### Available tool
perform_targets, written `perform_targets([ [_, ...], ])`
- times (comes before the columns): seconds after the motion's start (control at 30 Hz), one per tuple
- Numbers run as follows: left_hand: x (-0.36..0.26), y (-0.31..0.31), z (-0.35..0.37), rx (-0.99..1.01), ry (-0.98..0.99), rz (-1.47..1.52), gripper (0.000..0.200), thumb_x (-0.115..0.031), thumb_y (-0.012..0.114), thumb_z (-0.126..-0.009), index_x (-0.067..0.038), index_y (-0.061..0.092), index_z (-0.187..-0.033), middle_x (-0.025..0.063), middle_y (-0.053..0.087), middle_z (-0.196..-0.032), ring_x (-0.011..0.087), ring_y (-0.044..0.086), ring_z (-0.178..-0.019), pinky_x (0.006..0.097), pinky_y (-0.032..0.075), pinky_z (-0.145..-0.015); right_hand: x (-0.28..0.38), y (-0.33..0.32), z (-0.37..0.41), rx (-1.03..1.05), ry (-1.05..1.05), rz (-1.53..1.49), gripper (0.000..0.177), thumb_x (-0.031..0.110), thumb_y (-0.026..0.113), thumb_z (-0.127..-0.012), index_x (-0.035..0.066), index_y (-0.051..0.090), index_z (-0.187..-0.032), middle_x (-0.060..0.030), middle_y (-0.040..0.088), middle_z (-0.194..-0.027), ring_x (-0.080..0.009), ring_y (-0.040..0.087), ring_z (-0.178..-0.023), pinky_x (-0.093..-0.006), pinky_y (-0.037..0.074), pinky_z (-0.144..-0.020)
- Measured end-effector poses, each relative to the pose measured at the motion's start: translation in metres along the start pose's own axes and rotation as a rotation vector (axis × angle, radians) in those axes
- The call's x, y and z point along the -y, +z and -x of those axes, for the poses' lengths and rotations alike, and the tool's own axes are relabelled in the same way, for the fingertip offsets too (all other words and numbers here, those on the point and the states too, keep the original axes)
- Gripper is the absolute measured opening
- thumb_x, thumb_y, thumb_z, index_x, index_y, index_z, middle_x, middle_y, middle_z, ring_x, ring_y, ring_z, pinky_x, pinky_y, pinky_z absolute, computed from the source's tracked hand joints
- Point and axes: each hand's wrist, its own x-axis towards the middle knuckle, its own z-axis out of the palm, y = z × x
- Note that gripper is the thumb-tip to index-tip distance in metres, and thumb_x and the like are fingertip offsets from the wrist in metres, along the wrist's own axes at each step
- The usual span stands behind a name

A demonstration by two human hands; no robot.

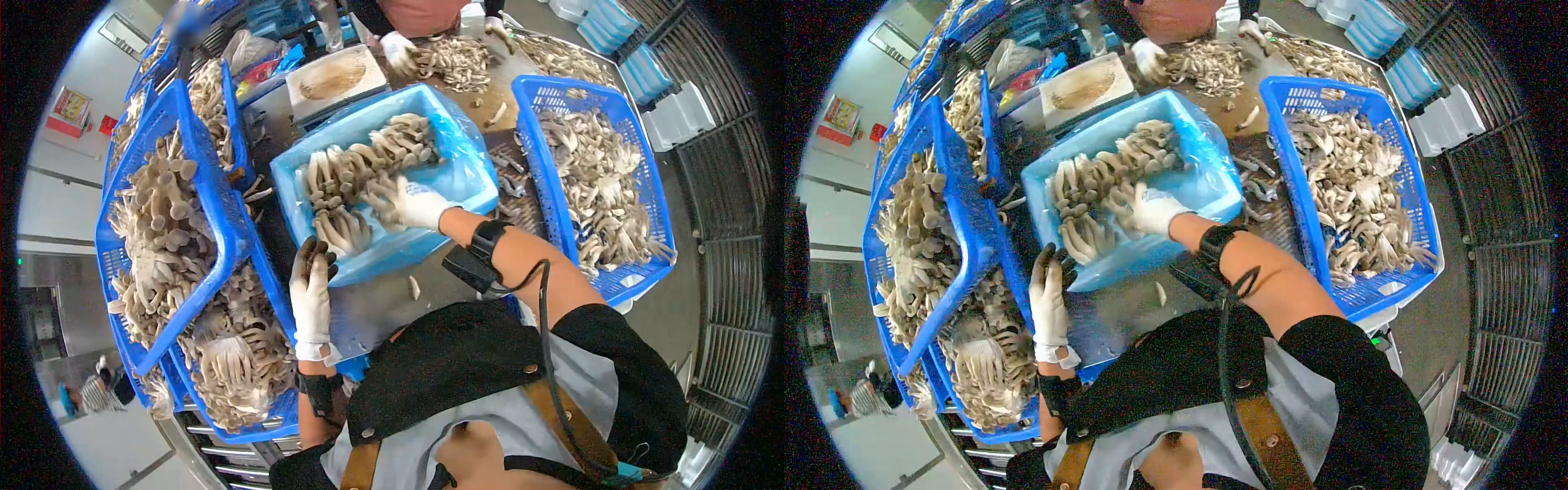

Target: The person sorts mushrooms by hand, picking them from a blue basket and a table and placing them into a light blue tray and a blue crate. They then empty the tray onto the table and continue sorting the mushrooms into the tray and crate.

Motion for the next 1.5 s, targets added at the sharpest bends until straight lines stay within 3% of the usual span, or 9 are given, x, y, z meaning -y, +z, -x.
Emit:
perform_targets([
  [0.2,0.017,-0.022,-0.007,0.013,-0.001,-0.024,0.044,-0.024,0.054,-0.099,0.002,0.050,-0.134,0.0076,0.059,-0.119,0.0137,0.057,-0.102,0.0273,0.046,-0.090,0.035,-0.017,-0.007,0.327,0.000,0.097,0.045,0.036,0.048,-0.095,0.021,0.050,-0.137,-0.0215,0.028,-0.154,-0.0363,0.044,-0.131,-0.0399,0.042,-0.103],
  [0.37,0.008,-0.017,-0.028,0.111,0.072,-0.092,0.047,-0.022,0.055,-0.098,0.005,0.047,-0.135,0.0095,0.060,-0.119,0.0135,0.055,-0.105,0.0263,0.043,-0.094,-0.024,0.017,-0.029,0.302,-0.284,0.216,0.029,0.017,0.052,-0.086,0.017,0.068,-0.111,-0.0132,0.068,-0.084,-0.0348,0.063,-0.072,-0.0417,0.051,-0.068],
  [0.5,0.010,-0.019,-0.044,0.156,0.077,0.026,0.046,-0.016,0.057,-0.096,0.003,0.047,-0.136,0.0110,0.059,-0.123,0.0153,0.055,-0.110,0.0283,0.042,-0.098,-0.030,-0.015,-0.028,0.460,0.163,-0.226,0.051,0.052,0.059,-0.086,0.003,0.072,-0.092,-0.0159,0.068,-0.086,-0.0293,0.062,-0.077,-0.0381,0.049,-0.074],
  [0.7,0.009,-0.008,-0.055,0.242,0.081,0.011,0.048,-0.021,0.058,-0.096,0.002,0.047,-0.137,0.0100,0.058,-0.125,0.0165,0.054,-0.113,0.0298,0.040,-0.100,0.000,0.001,-0.033,0.453,0.117,0.076,0.030,0.024,0.051,-0.089,0.006,0.074,-0.093,-0.0188,0.070,-0.094,-0.0343,0.067,-0.087,-0.0394,0.051,-0.078],
  [0.9,0.017,-0.004,-0.055,0.282,0.125,-0.251,0.049,-0.025,0.061,-0.094,0.000,0.048,-0.135,0.0155,0.060,-0.124,0.0236,0.056,-0.116,0.0349,0.043,-0.098,0.030,0.017,-0.042,0.581,0.398,0.033,0.048,0.040,0.052,-0.091,0.002,0.063,-0.119,-0.0221,0.064,-0.115,-0.0357,0.063,-0.101,-0.0401,0.048,-0.085],
  [1.1,0.021,0.014,-0.082,0.393,0.447,-0.885,0.051,-0.025,0.061,-0.088,0.000,0.051,-0.132,0.0205,0.058,-0.126,0.0354,0.054,-0.117,0.0405,0.043,-0.099,0.066,-0.001,-0.038,0.508,-0.063,0.173,0.044,0.026,0.062,-0.087,0.011,0.060,-0.129,-0.0148,0.057,-0.134,-0.0261,0.057,-0.120,-0.0395,0.045,-0.101],
  [1.23,0.018,0.045,-0.100,0.451,0.358,-0.841,0.047,-0.024,0.059,-0.091,0.000,0.052,-0.131,0.0218,0.058,-0.126,0.0336,0.055,-0.119,0.0393,0.042,-0.101,-0.007,0.095,-0.064,0.329,0.247,-0.380,0.036,0.025,0.057,-0.090,0.014,0.063,-0.123,-0.0086,0.060,-0.131,-0.0251,0.059,-0.114,-0.0417,0.047,-0.096],
  [1.4,0.048,0.084,-0.134,0.807,0.247,-0.699,0.032,-0.018,0.045,-0.097,0.002,0.058,-0.119,0.0221,0.062,-0.118,0.0384,0.060,-0.106,0.0410,0.045,-0.095,0.036,-0.003,-0.010,0.482,0.160,-0.035,0.039,0.034,0.059,-0.085,0.013,0.069,-0.116,-0.0106,0.067,-0.118,-0.0285,0.063,-0.105,-0.0441,0.046,-0.091],
  [1.5,0.086,0.079,-0.144,0.951,0.568,-1.173,0.029,-0.023,0.050,-0.094,-0.002,0.064,-0.109,0.0182,0.064,-0.112,0.0355,0.058,-0.107,0.0434,0.044,-0.095,0.033,-0.033,0.089,0.021,-0.037,0.083,0.040,0.037,0.060,-0.084,0.005,0.065,-0.107,-0.0159,0.067,-0.098,-0.0350,0.063,-0.090,-0.0469,0.045,-0.089],
])
